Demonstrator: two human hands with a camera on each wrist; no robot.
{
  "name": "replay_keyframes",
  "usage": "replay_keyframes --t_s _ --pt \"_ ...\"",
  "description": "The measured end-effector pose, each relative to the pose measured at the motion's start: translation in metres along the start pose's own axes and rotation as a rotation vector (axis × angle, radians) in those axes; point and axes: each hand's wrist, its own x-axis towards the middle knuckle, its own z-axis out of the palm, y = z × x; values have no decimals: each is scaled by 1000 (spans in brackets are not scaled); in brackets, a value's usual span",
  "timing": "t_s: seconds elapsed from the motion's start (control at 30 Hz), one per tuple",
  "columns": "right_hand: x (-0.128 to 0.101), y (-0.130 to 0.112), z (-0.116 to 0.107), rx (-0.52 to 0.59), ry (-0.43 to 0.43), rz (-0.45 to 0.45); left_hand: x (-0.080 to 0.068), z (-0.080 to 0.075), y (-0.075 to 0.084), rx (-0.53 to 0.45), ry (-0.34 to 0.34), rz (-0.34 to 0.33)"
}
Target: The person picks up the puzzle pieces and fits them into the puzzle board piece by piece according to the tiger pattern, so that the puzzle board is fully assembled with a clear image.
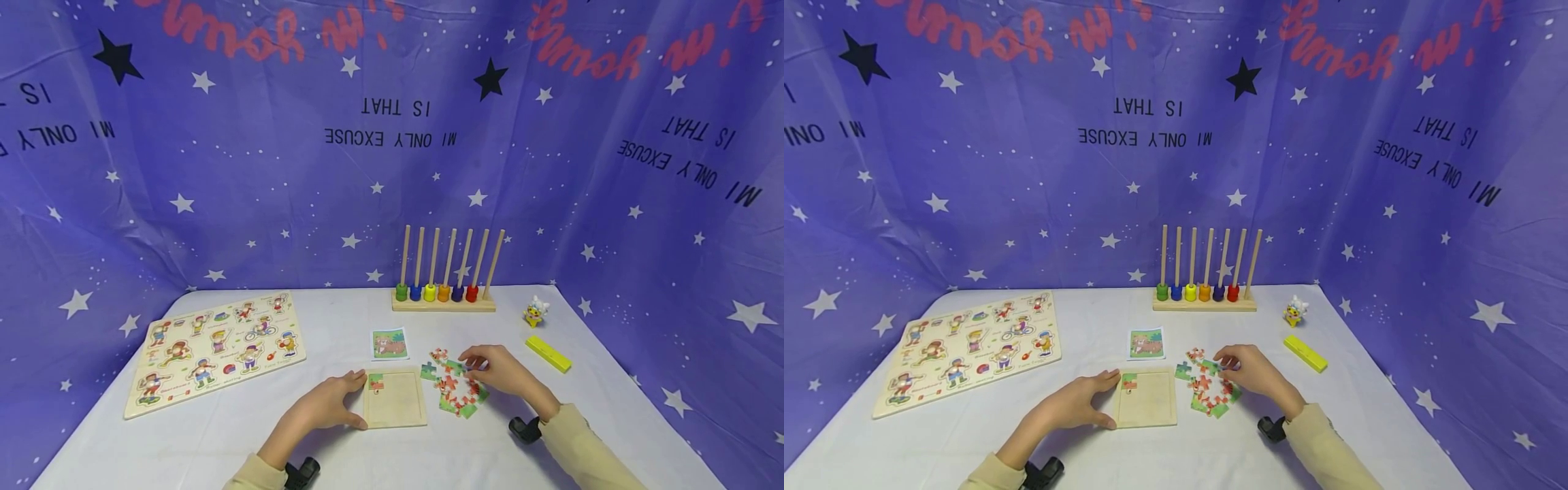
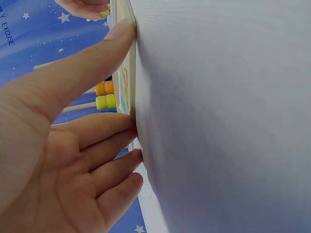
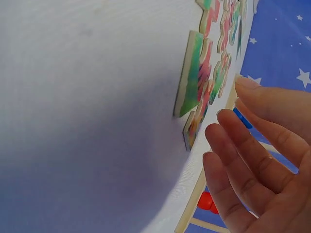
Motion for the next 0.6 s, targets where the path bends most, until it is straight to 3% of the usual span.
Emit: replay_keyframes --t_s 0.4,0.6 --pt "0 7 6 -18 12 -14 0 0 0 3 4 0" --pt "5 5 9 -29 7 31 0 0 1 -6 0 -7"
